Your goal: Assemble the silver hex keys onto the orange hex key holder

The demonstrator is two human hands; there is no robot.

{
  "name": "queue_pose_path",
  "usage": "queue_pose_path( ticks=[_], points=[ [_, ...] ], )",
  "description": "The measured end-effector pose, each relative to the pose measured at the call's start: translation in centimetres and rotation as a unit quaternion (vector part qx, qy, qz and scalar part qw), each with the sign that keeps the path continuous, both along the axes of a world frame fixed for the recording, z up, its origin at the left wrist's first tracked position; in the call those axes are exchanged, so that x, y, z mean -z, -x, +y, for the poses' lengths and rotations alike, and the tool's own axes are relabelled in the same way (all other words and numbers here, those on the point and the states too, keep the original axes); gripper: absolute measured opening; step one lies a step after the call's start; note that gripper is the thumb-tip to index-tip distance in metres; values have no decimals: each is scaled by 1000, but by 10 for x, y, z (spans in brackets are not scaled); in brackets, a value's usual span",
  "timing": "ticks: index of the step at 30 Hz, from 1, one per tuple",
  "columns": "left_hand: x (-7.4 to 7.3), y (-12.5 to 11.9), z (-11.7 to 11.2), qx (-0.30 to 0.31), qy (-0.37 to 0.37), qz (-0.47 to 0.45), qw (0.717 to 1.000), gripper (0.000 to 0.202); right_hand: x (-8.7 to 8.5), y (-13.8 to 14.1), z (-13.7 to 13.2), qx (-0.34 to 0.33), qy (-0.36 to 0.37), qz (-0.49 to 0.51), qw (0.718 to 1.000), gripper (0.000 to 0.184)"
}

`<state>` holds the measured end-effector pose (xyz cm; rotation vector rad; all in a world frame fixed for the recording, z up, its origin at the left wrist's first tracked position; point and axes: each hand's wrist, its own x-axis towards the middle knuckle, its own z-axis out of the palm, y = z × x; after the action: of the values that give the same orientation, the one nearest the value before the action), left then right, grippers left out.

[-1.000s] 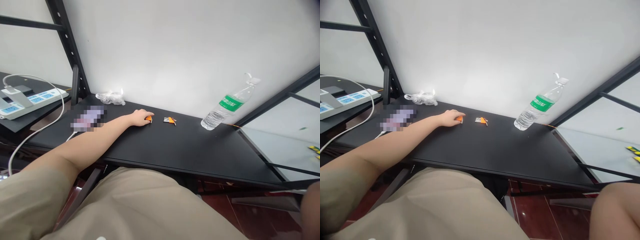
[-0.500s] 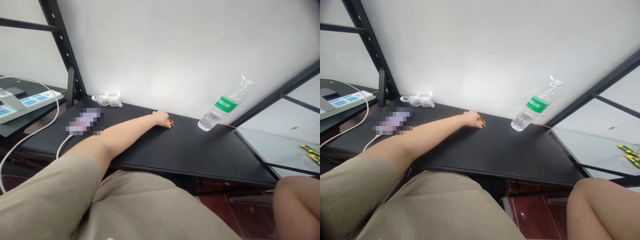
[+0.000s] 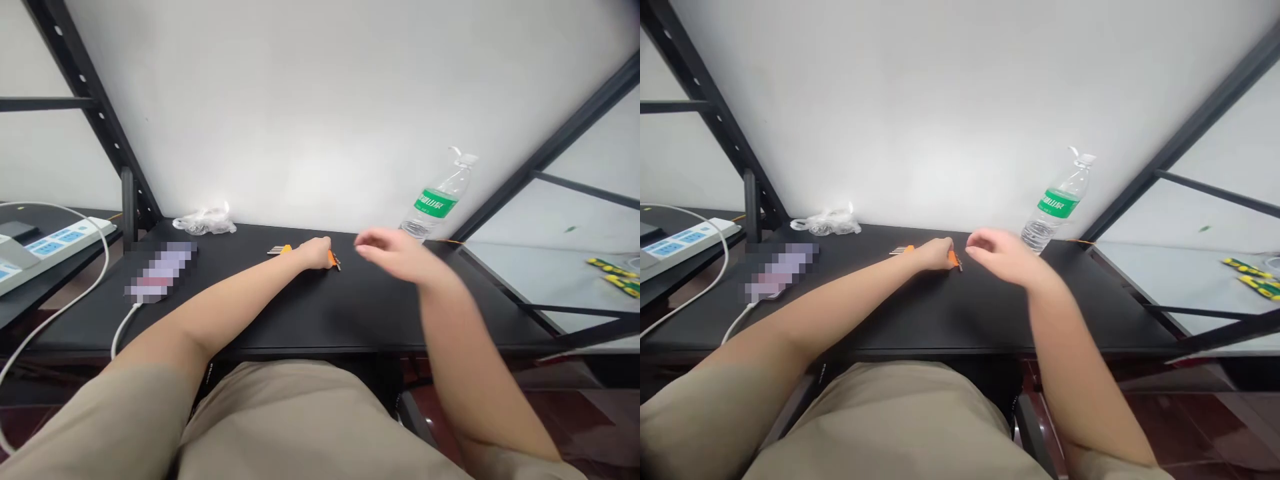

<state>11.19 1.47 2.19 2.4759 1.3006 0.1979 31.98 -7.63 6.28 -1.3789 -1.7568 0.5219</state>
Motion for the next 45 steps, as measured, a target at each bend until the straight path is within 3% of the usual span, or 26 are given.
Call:
queue_pose_path(
  ticks=[4, 10, 18, 26, 31, 45],
  points=[
    [10, 12, -18, 11, -61, 6, 998, 32, 29, 19, 19, -39, 97, -168, 980, 28],
    [14, 48, -44, 27, -119, -1, 993, 20, 57, 64, 34, -70, 130, -148, 978, 11],
    [11, 88, -59, -11, -124, -8, 992, 26, 65, 106, 27, -64, 123, -100, 985, 12],
    [7, 99, -52, -4, -81, -7, 997, 29, 71, 108, 25, -36, 127, -71, 989, 12],
    [10, 104, -44, 11, -66, -21, 998, 24, 67, 110, 28, -110, 88, -135, 981, 23],
    [7, 111, -35, -13, -61, 21, 998, 19, 80, 111, 42, -61, -9, -273, 960, 36]
  ],
)
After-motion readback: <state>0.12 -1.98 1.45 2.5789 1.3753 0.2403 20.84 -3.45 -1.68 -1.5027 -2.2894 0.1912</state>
